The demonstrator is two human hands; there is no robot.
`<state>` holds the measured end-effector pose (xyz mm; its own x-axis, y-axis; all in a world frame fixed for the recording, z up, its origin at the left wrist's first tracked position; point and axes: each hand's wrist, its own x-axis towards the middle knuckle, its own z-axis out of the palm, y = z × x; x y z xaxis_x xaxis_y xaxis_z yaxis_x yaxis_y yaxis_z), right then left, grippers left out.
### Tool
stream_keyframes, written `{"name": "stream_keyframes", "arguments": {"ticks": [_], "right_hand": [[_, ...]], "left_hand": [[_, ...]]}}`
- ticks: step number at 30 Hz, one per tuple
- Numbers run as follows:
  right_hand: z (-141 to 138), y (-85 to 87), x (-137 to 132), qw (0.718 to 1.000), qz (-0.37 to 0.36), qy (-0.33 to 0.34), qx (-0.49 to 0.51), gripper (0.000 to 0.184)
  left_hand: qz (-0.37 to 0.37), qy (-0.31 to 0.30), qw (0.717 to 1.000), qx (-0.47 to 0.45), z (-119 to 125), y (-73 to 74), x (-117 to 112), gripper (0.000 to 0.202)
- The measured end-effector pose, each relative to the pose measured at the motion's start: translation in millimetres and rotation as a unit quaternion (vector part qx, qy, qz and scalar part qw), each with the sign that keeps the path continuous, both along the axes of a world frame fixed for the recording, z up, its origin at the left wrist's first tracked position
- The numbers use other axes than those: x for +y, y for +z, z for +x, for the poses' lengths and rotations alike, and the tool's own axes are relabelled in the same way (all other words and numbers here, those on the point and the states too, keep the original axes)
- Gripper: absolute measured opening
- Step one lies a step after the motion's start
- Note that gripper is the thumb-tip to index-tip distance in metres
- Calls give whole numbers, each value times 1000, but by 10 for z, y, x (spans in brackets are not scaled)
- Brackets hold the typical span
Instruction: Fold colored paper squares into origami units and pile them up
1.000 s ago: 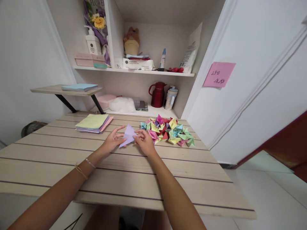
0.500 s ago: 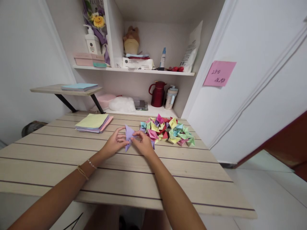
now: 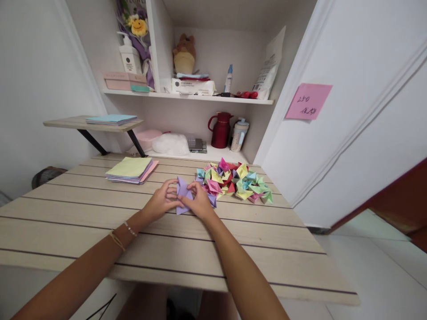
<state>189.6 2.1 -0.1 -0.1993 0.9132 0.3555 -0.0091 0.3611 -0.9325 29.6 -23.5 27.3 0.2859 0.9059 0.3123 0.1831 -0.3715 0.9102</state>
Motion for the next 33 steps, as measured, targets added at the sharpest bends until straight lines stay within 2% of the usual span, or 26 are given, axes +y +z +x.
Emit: {"name": "stream_keyframes", "arguments": {"ticks": [5,11,16,22,27,33], "right_hand": [[-13,-29,14,1000,-17,0,0,45],[-4,-14,14,999,-22,20,31,43],[0,23,5,995,-53,33,83,44],[29,42,21,991,-79,49,100,39],[35,49,29,992,-62,57,98,32],[-30,-4,14,996,-3,66,57,51]], "left_hand": [[-25,-26,999,-11,4,-6,-12,70],[-30,-18,999,-9,-12,-17,17,75],[-46,-20,998,-40,-15,-22,44,69],[-67,-8,996,-66,2,-26,54,66],[-36,30,997,-61,1,-33,43,60],[17,69,996,-51,41,-56,13,79]]}}
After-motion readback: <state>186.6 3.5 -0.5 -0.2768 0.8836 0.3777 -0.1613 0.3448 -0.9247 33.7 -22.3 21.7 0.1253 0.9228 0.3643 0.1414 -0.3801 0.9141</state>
